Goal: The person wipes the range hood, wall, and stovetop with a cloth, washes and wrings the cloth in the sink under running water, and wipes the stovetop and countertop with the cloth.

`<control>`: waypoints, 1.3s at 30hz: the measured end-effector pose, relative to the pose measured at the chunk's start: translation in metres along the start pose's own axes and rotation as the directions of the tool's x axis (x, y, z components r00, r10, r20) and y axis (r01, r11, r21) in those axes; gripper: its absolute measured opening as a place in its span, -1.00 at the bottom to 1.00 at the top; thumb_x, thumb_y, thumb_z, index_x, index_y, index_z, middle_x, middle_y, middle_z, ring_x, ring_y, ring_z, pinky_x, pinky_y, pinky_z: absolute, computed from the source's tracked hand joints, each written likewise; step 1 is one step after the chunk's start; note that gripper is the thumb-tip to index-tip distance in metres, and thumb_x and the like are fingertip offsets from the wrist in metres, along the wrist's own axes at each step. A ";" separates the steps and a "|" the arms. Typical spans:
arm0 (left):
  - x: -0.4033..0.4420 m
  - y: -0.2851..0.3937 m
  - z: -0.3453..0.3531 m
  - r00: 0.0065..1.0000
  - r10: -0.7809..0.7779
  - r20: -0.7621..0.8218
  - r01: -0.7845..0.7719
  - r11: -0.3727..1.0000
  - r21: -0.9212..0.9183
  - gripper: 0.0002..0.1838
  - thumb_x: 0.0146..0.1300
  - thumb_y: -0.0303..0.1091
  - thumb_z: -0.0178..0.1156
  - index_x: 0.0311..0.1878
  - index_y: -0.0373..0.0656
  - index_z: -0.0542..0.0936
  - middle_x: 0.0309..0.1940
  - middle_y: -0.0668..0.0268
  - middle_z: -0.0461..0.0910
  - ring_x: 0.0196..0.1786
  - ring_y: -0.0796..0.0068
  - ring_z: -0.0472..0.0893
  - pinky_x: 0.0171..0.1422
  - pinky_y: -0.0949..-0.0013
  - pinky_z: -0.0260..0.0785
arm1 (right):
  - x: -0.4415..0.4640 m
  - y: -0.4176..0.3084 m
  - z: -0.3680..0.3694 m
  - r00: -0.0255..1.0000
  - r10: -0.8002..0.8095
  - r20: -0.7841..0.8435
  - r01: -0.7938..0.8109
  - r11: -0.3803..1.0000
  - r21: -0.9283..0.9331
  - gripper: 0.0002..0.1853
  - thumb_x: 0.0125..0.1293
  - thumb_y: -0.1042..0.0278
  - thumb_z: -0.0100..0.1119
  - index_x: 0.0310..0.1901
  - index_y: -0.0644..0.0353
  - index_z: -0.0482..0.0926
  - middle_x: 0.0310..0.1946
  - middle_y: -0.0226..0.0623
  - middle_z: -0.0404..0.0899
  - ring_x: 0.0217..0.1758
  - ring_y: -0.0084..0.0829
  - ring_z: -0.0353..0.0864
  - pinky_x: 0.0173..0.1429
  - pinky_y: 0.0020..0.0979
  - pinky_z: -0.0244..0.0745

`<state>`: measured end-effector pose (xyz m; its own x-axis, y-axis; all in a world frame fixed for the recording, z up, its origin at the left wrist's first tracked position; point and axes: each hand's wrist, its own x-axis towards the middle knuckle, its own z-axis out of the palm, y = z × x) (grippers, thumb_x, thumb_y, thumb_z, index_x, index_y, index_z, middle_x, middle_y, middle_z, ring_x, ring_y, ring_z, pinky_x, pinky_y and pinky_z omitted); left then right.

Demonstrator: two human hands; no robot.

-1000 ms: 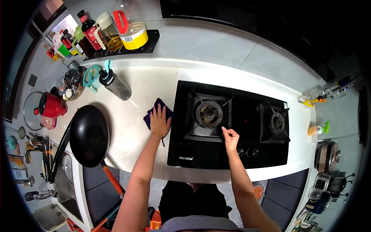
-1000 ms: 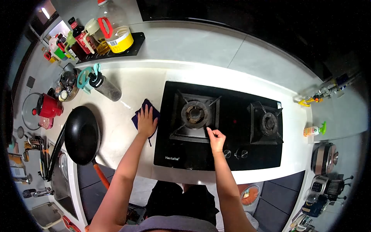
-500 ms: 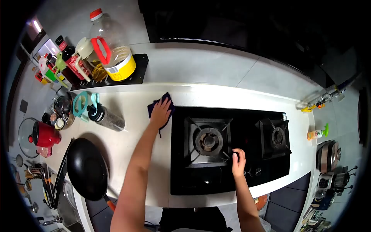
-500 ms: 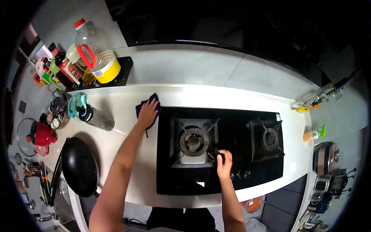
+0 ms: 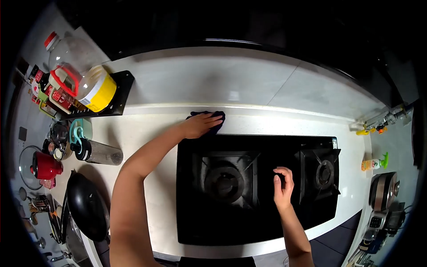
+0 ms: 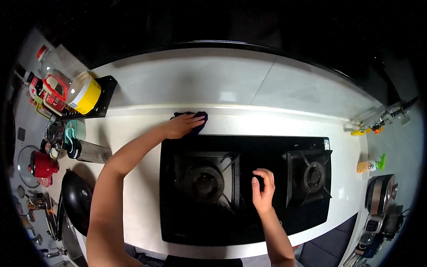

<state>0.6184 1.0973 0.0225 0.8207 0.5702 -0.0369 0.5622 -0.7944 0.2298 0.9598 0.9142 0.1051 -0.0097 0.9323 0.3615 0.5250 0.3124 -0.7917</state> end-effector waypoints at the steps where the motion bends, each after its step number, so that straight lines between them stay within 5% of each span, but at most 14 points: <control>1: 0.013 0.007 0.001 1.000 -0.020 0.017 0.020 1.000 -0.007 -0.31 0.14 -0.45 0.03 0.37 -0.07 0.07 0.39 0.25 0.01 0.39 0.09 0.06 0.42 0.17 -0.04 | 0.009 0.007 -0.003 1.000 0.004 0.007 -0.004 1.000 0.021 -0.86 0.12 0.55 0.05 -0.25 0.25 0.48 -0.26 -0.17 0.49 -0.14 -0.22 0.46 0.00 -0.35 0.34; 4: 0.065 0.031 0.010 0.999 -0.015 -0.036 0.017 0.999 0.049 -0.39 0.17 -0.41 -0.03 0.33 -0.11 0.14 0.36 0.28 0.09 0.37 0.15 0.12 0.37 0.17 0.02 | 0.036 0.025 -0.016 0.999 -0.023 0.039 0.021 0.999 0.046 -0.86 0.13 0.57 0.04 -0.23 0.27 0.47 -0.25 -0.16 0.48 -0.15 -0.24 0.46 -0.01 -0.39 0.35; 9: 0.168 0.081 0.014 0.996 0.054 -0.071 -0.062 0.992 -0.112 -0.47 0.23 -0.38 -0.05 0.30 -0.09 0.20 0.38 0.29 0.05 0.36 0.10 0.12 0.40 0.12 -0.01 | 0.082 0.044 -0.043 0.993 -0.063 0.097 0.054 0.994 0.093 -0.80 0.17 0.58 0.02 -0.14 0.31 0.43 -0.17 -0.13 0.43 -0.18 -0.25 0.46 -0.07 -0.44 0.36; 12: 0.181 0.081 0.024 0.996 0.055 -0.063 -0.060 0.995 -0.080 -0.46 0.19 -0.42 -0.04 0.29 -0.06 0.22 0.37 0.28 0.08 0.37 0.09 0.11 0.40 0.12 -0.01 | 0.116 0.065 -0.044 0.953 -0.179 0.244 0.166 0.983 0.072 -0.83 0.16 0.60 0.02 -0.18 0.30 0.47 -0.24 -0.05 0.46 -0.20 -0.05 0.48 -0.13 -0.33 0.40; 13: 0.177 0.101 -0.010 0.997 -0.071 0.003 0.069 0.958 -0.278 -0.43 0.10 -0.51 -0.02 0.26 -0.05 0.29 0.32 0.22 0.17 0.36 0.06 0.11 0.40 0.12 -0.01 | 0.124 0.079 -0.035 0.940 -0.142 0.312 0.141 0.990 0.027 -0.81 0.14 0.60 0.01 -0.18 0.28 0.48 -0.28 -0.05 0.49 -0.18 -0.02 0.47 -0.12 -0.27 0.40; 14: 0.174 0.096 -0.004 0.985 -0.087 -0.146 0.016 0.902 -0.432 -0.38 0.00 -0.61 -0.01 0.23 -0.07 0.34 0.27 0.17 0.25 0.35 0.06 0.13 0.40 0.13 0.00 | 0.133 0.094 -0.022 0.912 -0.237 0.334 0.253 0.967 -0.006 -0.77 0.11 0.61 0.00 -0.16 0.26 0.49 -0.28 -0.08 0.51 -0.18 -0.05 0.49 -0.11 -0.22 0.42; 18: 0.123 0.101 -0.033 0.789 -0.399 -0.468 0.132 0.853 -0.505 -0.52 -0.11 -0.75 -0.14 -0.10 -0.22 0.57 -0.11 0.09 0.56 -0.06 0.13 0.53 0.05 0.36 0.35 | 0.158 0.139 0.055 0.671 -0.381 0.636 0.484 0.875 0.014 -0.66 0.13 0.46 0.02 -0.01 0.18 0.48 0.08 -0.22 0.42 0.14 -0.22 0.39 0.18 -0.30 0.34; 20: 0.100 0.113 -0.040 0.753 -0.565 -0.338 0.293 0.747 -0.597 -0.60 0.02 -0.73 -0.16 -0.15 -0.23 0.58 -0.19 0.15 0.59 -0.30 0.38 0.54 -0.19 0.46 0.36 | 0.159 0.161 0.099 0.426 -0.548 0.720 0.731 0.677 0.082 -0.60 0.18 0.35 0.04 0.08 0.21 0.41 0.18 -0.18 0.32 0.25 -0.13 0.26 0.29 -0.25 0.21; 22: 0.101 0.114 -0.037 0.784 -0.539 -0.307 0.249 0.727 -0.640 -0.64 0.08 -0.73 -0.17 -0.17 -0.28 0.58 -0.20 0.15 0.59 -0.22 0.41 0.56 -0.08 0.46 0.36 | 0.153 0.150 0.104 0.546 -0.460 0.701 0.567 0.818 0.095 -0.56 0.21 0.32 0.03 0.15 0.11 0.36 0.26 -0.28 0.21 0.33 -0.13 0.14 0.32 -0.18 0.15; 24: 0.113 0.123 -0.033 0.798 -0.524 -0.297 0.179 0.677 -0.714 -0.65 0.11 -0.73 -0.18 -0.17 -0.30 0.57 -0.20 0.15 0.59 -0.18 0.39 0.57 -0.01 0.46 0.36 | 0.165 0.150 0.096 0.396 -0.333 0.855 0.528 0.845 0.085 -0.55 0.26 0.29 -0.02 0.20 0.01 0.33 0.30 -0.34 0.17 0.38 -0.17 0.07 0.37 -0.19 0.07; 30: 0.180 0.152 -0.047 0.797 -0.558 -0.230 0.078 0.473 -0.878 -0.68 0.14 -0.70 -0.15 -0.15 -0.31 0.56 -0.22 0.24 0.62 -0.15 0.51 0.55 -0.02 0.50 0.36 | 0.191 0.184 0.031 0.228 -0.240 0.944 0.468 0.877 0.110 -0.57 0.33 0.15 -0.12 0.22 -0.04 0.33 0.38 -0.38 0.02 0.46 -0.21 -0.14 0.44 -0.24 -0.09; 34: 0.215 0.171 -0.049 0.793 -0.571 -0.215 0.117 0.488 -0.865 -0.71 0.20 -0.65 -0.13 -0.16 -0.29 0.58 -0.21 0.26 0.62 -0.17 0.54 0.54 -0.02 0.53 0.33 | 0.210 0.204 -0.067 0.270 -0.018 0.963 0.242 0.969 -0.050 -0.58 0.37 0.07 -0.21 0.17 -0.01 0.40 0.37 -0.33 0.03 0.46 -0.18 -0.15 0.46 -0.27 -0.19; 39: 0.263 0.200 -0.052 0.729 -0.650 -0.217 0.146 0.456 -0.878 -0.71 0.20 -0.65 -0.12 -0.15 -0.27 0.60 -0.22 0.27 0.61 -0.15 0.52 0.52 0.03 0.49 0.33 | 0.217 0.278 -0.167 0.357 -0.041 0.933 0.260 0.964 -0.057 -0.61 0.39 0.11 -0.24 0.13 0.01 0.45 0.35 -0.29 0.08 0.45 -0.14 -0.12 0.45 -0.26 -0.14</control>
<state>0.9414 1.0988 0.1094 0.2106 0.9770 0.0347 0.2868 -0.0957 0.9532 1.2462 1.1727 0.0459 -0.8190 0.4904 -0.2979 0.5523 0.5333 -0.6407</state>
